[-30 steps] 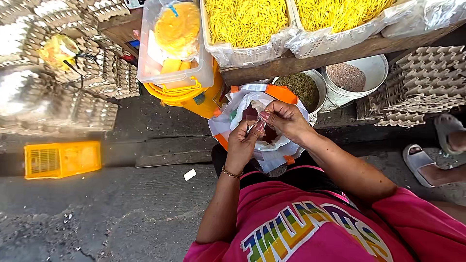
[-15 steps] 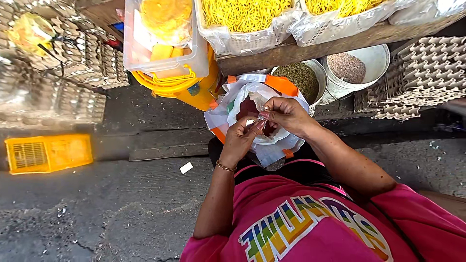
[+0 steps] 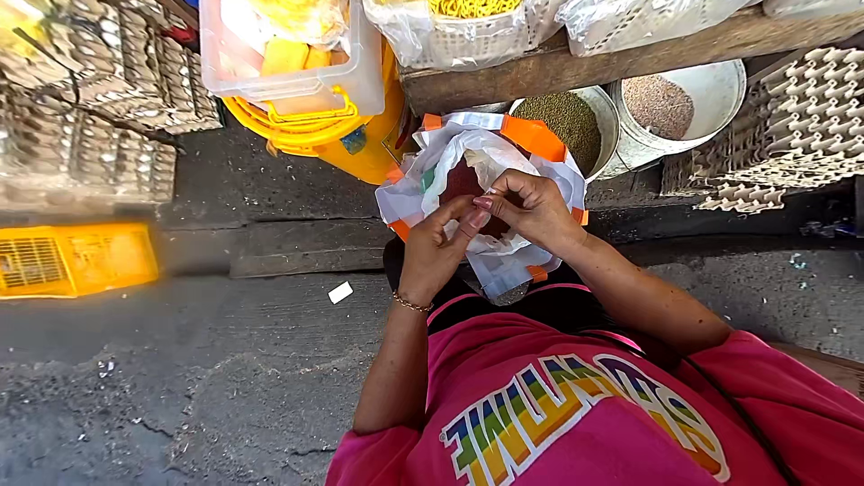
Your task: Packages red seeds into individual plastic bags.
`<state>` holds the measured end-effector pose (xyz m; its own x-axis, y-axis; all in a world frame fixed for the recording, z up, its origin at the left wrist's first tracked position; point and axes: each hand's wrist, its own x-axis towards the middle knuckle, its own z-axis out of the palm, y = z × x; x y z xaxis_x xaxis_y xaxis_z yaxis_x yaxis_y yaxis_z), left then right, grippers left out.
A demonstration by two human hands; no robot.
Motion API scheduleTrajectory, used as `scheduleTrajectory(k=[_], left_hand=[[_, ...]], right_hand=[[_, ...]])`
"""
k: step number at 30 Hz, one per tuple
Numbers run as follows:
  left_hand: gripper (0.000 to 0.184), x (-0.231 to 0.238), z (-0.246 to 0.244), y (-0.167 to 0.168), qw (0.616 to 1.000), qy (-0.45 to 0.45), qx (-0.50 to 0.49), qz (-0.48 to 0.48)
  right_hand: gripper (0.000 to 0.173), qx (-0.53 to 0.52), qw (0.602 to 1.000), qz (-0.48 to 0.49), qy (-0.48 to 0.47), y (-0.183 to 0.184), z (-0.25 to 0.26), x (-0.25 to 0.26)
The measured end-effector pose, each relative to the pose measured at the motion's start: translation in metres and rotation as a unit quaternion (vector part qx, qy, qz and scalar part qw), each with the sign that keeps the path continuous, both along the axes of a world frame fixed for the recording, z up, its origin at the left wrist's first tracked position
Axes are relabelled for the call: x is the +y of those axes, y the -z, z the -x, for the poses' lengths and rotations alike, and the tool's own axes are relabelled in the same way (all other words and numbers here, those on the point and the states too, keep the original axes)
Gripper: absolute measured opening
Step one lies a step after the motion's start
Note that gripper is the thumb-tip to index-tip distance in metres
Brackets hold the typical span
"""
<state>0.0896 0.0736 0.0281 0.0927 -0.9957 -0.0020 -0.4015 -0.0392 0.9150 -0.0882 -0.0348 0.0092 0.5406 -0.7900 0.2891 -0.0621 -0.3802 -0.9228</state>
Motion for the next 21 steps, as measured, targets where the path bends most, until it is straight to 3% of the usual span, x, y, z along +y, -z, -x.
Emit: scheduleTrajectory(k=[3, 8, 14, 16, 19, 21], left_hand=[[0.024, -0.002, 0.001, 0.009, 0.986, 0.062, 0.147, -0.047], [0.010, 0.001, -0.008, 0.016, 0.968, 0.121, 0.208, -0.077], [0.018, 0.024, -0.047, 0.046, 0.927, 0.170, 0.309, -0.129], [0.022, 0.035, -0.061, 0.059, 0.949, 0.139, 0.236, -0.154], [0.033, 0.043, -0.070, 0.058, 0.982, 0.054, 0.016, -0.182], [0.038, 0.043, -0.058, 0.045, 0.990, -0.001, -0.025, -0.138]], right_hand=[[0.020, -0.023, 1.000, 0.011, -0.010, 0.001, -0.003, 0.000], [0.017, -0.052, 0.998, 0.019, -0.001, 0.000, 0.001, -0.010], [0.013, -0.088, 0.996, 0.014, 0.005, -0.004, 0.007, -0.021], [0.013, -0.086, 0.996, 0.019, 0.011, -0.004, 0.006, -0.017], [0.017, -0.054, 0.996, 0.062, 0.022, -0.005, 0.005, -0.012], [0.021, -0.019, 0.994, 0.104, 0.018, -0.005, 0.003, -0.007]])
